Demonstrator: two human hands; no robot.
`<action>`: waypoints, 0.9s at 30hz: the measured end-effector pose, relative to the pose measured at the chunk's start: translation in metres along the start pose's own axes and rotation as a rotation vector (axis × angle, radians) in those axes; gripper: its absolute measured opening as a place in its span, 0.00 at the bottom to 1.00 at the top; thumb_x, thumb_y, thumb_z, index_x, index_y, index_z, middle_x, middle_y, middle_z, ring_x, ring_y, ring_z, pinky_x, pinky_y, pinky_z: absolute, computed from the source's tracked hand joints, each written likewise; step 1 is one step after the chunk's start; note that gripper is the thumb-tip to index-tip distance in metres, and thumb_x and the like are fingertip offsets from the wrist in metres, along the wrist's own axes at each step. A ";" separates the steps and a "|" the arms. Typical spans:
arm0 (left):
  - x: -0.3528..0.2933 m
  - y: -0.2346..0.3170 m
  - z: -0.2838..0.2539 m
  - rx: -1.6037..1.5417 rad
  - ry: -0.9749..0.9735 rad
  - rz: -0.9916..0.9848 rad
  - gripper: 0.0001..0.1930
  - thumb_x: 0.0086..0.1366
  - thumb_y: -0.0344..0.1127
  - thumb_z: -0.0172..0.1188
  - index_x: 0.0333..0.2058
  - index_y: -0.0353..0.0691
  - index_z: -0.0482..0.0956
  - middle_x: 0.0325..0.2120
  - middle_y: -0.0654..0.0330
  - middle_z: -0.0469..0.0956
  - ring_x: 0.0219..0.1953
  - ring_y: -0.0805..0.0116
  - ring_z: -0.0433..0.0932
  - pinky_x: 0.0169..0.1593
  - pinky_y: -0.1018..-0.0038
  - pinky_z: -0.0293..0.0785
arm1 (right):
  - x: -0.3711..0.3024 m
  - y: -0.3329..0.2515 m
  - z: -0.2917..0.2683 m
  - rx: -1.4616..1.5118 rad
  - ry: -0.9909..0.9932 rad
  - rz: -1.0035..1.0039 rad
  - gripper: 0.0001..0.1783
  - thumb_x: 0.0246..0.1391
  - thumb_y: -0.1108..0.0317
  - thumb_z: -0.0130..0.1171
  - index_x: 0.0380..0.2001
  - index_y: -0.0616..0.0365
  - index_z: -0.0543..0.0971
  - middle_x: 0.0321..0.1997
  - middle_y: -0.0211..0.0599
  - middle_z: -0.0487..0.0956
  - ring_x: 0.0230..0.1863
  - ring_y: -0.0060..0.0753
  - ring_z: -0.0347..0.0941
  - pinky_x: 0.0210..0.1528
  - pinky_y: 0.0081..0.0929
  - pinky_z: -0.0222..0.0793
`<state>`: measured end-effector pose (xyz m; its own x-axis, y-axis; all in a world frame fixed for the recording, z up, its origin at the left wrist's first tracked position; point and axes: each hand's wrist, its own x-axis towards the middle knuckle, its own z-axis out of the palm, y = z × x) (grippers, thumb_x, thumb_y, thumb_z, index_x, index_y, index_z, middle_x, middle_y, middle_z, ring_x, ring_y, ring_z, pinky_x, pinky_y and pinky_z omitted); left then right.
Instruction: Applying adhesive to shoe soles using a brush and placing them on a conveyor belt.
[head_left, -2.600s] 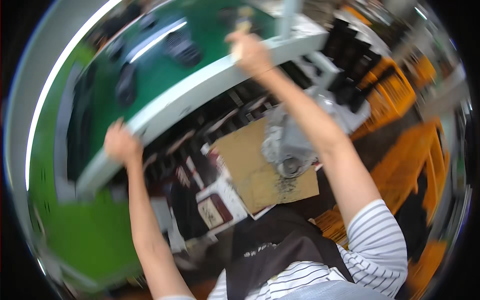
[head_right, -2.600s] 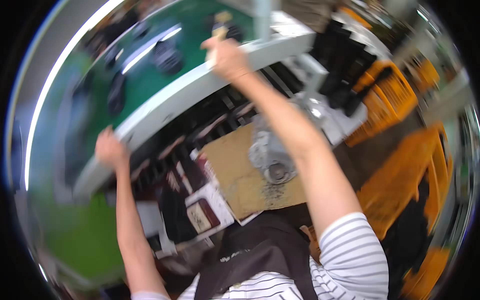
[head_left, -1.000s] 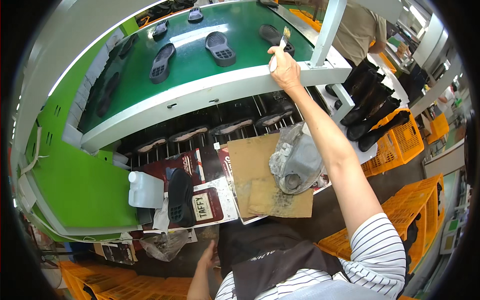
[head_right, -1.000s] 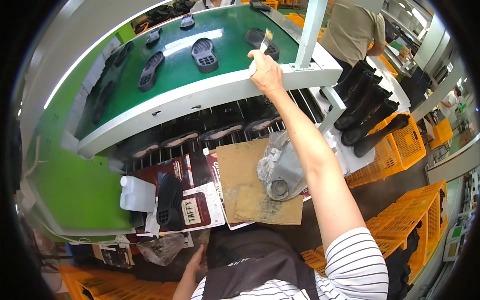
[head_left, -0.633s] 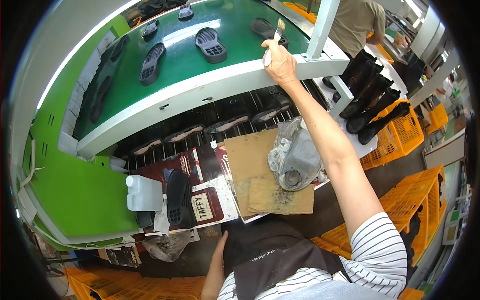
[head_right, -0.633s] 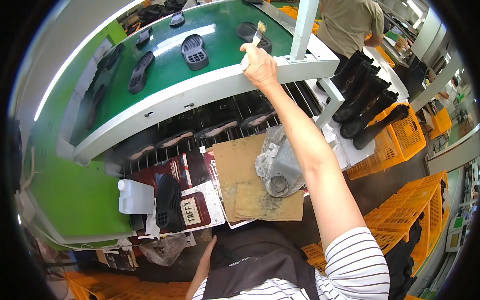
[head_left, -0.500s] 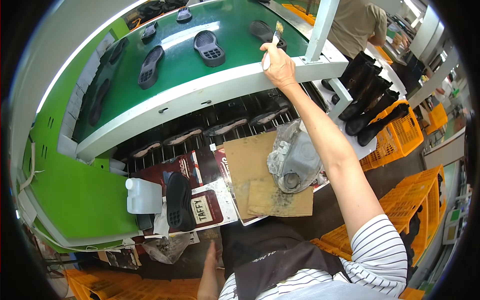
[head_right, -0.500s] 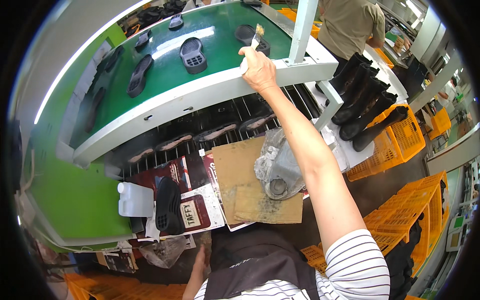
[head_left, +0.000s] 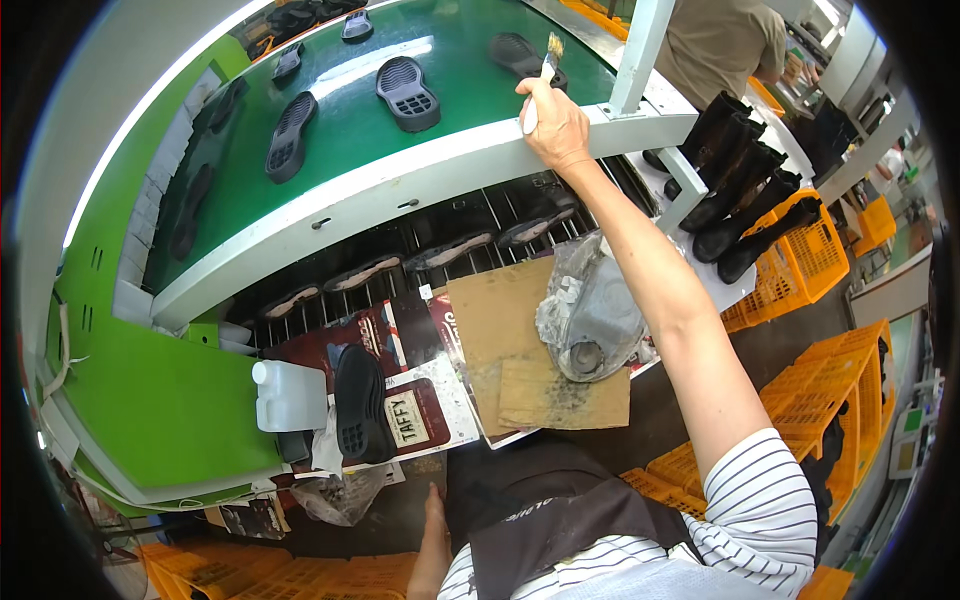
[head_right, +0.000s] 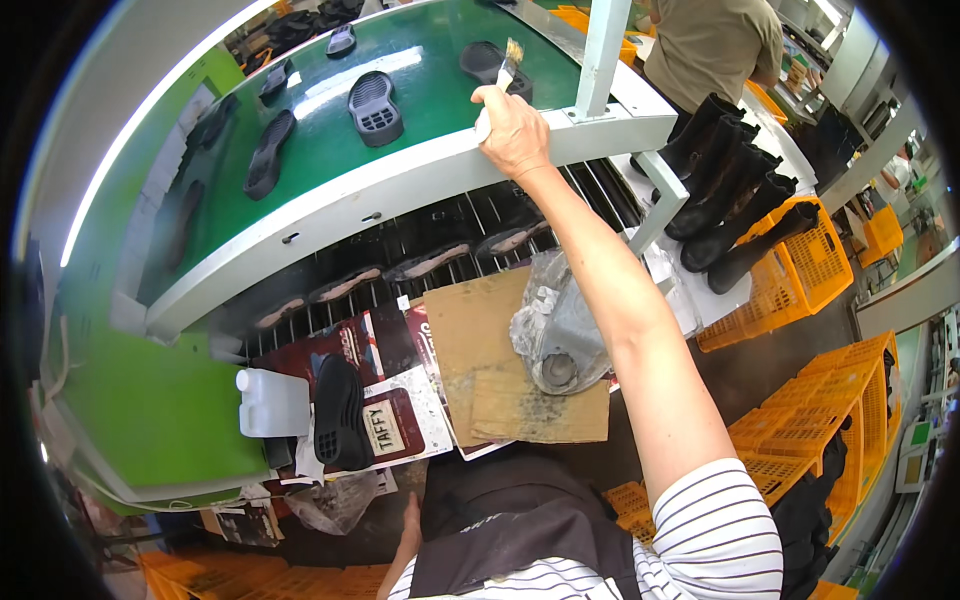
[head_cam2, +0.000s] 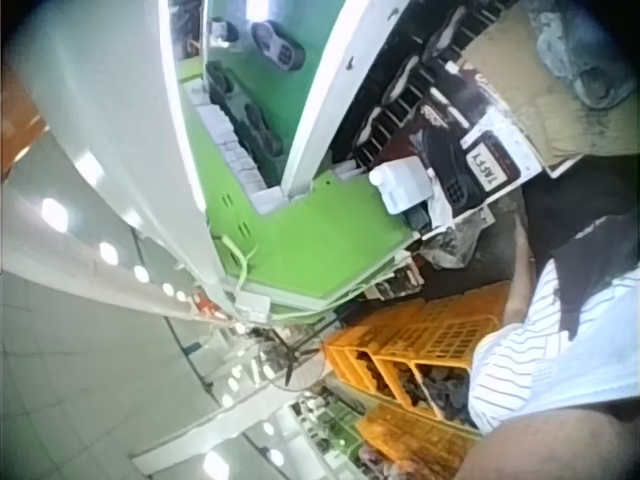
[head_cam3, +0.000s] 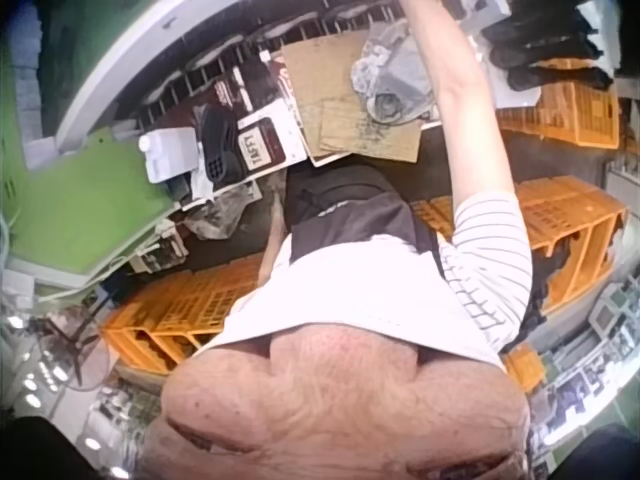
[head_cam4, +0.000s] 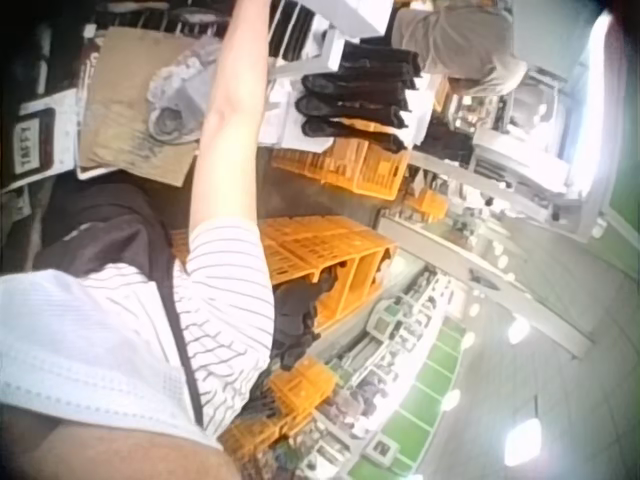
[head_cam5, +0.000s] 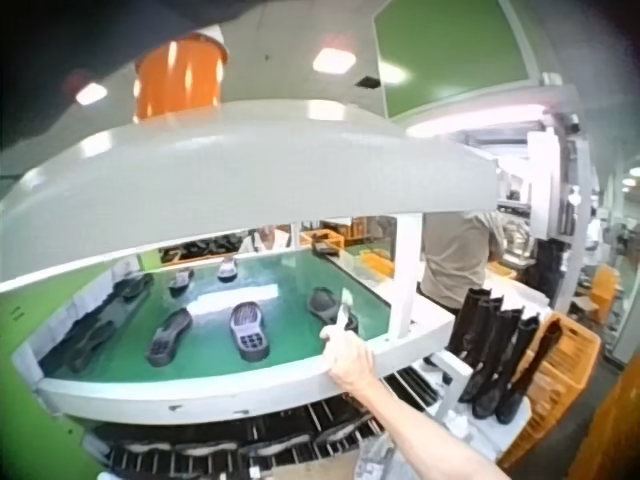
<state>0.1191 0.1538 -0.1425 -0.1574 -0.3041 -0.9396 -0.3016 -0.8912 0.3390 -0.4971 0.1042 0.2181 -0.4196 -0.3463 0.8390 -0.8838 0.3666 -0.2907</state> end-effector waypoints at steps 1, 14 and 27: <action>-0.001 -0.005 -0.002 -0.005 0.008 -0.009 0.26 0.68 0.54 0.41 0.50 0.37 0.72 0.45 0.52 0.76 0.46 0.58 0.74 0.50 0.70 0.70 | 0.000 -0.001 0.001 -0.012 0.010 -0.003 0.11 0.46 0.70 0.54 0.35 0.45 0.73 0.24 0.36 0.76 0.31 0.43 0.74 0.33 0.41 0.68; 0.003 0.006 0.012 0.157 -0.099 -0.103 0.25 0.68 0.53 0.42 0.49 0.36 0.72 0.44 0.52 0.76 0.46 0.59 0.75 0.49 0.70 0.70 | 0.003 0.003 0.003 -0.024 -0.012 0.060 0.11 0.46 0.67 0.56 0.36 0.43 0.73 0.24 0.36 0.76 0.31 0.44 0.74 0.33 0.42 0.68; 0.028 0.041 -0.001 0.344 -0.103 0.073 0.24 0.68 0.51 0.43 0.49 0.36 0.73 0.44 0.52 0.76 0.45 0.59 0.75 0.49 0.70 0.70 | -0.006 0.040 -0.015 -0.054 0.050 -0.009 0.12 0.57 0.62 0.43 0.40 0.49 0.72 0.31 0.48 0.77 0.36 0.54 0.74 0.38 0.44 0.66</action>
<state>0.1033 0.1083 -0.1552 -0.2786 -0.3119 -0.9084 -0.5819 -0.6976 0.4180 -0.5263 0.1341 0.2088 -0.3993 -0.3073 0.8638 -0.8746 0.4103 -0.2583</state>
